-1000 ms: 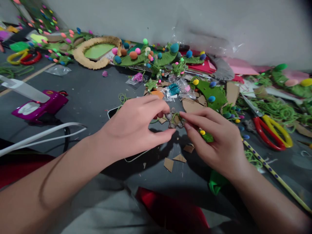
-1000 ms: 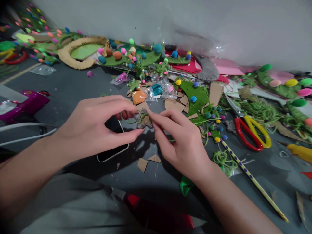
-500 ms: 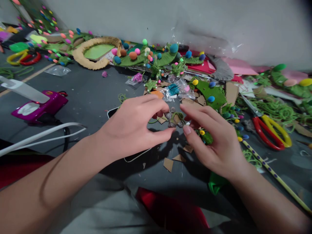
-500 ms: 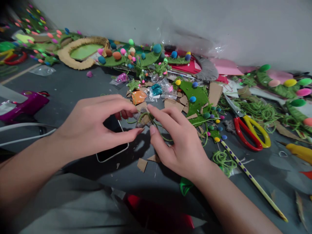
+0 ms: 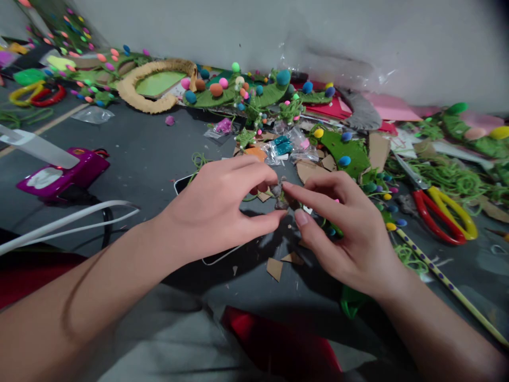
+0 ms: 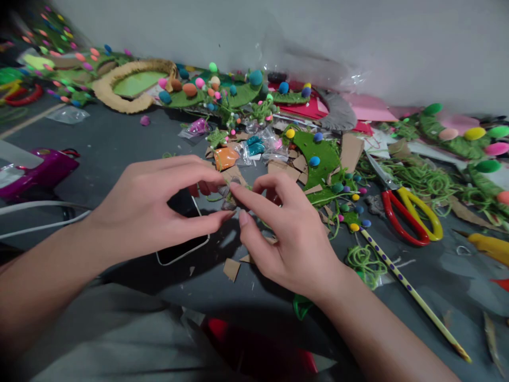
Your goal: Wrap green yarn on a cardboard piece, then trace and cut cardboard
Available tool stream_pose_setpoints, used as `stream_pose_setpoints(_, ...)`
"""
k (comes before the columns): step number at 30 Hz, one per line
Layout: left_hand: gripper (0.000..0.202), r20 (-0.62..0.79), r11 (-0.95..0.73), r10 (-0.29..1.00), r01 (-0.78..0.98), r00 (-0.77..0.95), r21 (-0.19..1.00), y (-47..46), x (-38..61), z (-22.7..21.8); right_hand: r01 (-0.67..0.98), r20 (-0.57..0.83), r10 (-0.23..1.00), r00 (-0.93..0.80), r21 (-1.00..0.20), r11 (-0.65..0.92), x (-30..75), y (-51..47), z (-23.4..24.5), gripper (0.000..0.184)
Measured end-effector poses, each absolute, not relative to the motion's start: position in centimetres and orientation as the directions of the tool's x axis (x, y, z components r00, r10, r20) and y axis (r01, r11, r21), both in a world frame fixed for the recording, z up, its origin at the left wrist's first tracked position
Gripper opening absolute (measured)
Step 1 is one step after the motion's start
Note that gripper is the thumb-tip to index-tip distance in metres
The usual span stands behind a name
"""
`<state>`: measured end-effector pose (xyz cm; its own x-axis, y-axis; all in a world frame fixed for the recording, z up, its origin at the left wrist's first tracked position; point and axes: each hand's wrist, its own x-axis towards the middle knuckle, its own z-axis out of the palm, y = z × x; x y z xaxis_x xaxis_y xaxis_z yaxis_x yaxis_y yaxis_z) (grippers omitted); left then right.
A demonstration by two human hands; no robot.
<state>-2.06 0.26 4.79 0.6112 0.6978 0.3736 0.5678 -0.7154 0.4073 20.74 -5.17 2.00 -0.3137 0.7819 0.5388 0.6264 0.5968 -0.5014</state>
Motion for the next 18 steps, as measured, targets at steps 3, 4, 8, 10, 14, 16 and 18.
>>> stream_pose_setpoints(3,0.014,0.384,-0.72,0.693,0.562,0.61,0.407,0.3,-2.1,4.7,0.638,0.547,0.797,-0.256,-0.523,0.565,20.8,-5.2,2.1,0.039)
stream_pose_setpoints(4,0.014,0.389,-0.723,0.69,0.559,0.611,0.406,0.3,-2.1,4.7,0.637,0.546,0.806,-0.23,-0.542,0.548,20.9,-5.2,2.2,0.039)
stream_pose_setpoints(8,0.015,0.396,-0.728,0.684,0.545,0.612,0.416,0.3,-2.2,4.8,0.604,0.508,0.851,-0.132,-0.64,0.475,21.1,-5.2,2.0,0.033)
stream_pose_setpoints(10,0.016,0.4,-0.725,0.687,0.543,0.606,0.423,0.3,-2.3,4.9,0.591,0.474,0.878,-0.065,-0.69,0.417,21.2,-5.0,1.9,0.024)
stream_pose_setpoints(14,0.018,0.394,-0.714,0.699,0.544,0.597,0.441,0.4,-2.4,4.9,0.495,0.359,0.928,0.099,-0.827,0.267,21.3,-4.6,2.1,0.004)
stream_pose_setpoints(16,0.017,0.389,-0.713,0.699,0.541,0.6,0.447,0.5,-2.5,4.9,0.436,0.302,0.946,0.117,-0.872,0.224,21.5,-4.3,2.3,0.012)
stream_pose_setpoints(18,0.017,0.382,-0.719,0.691,0.53,0.613,0.45,0.5,-2.6,4.8,0.422,0.276,0.957,0.089,-0.881,0.214,21.8,-4.2,2.4,0.021)
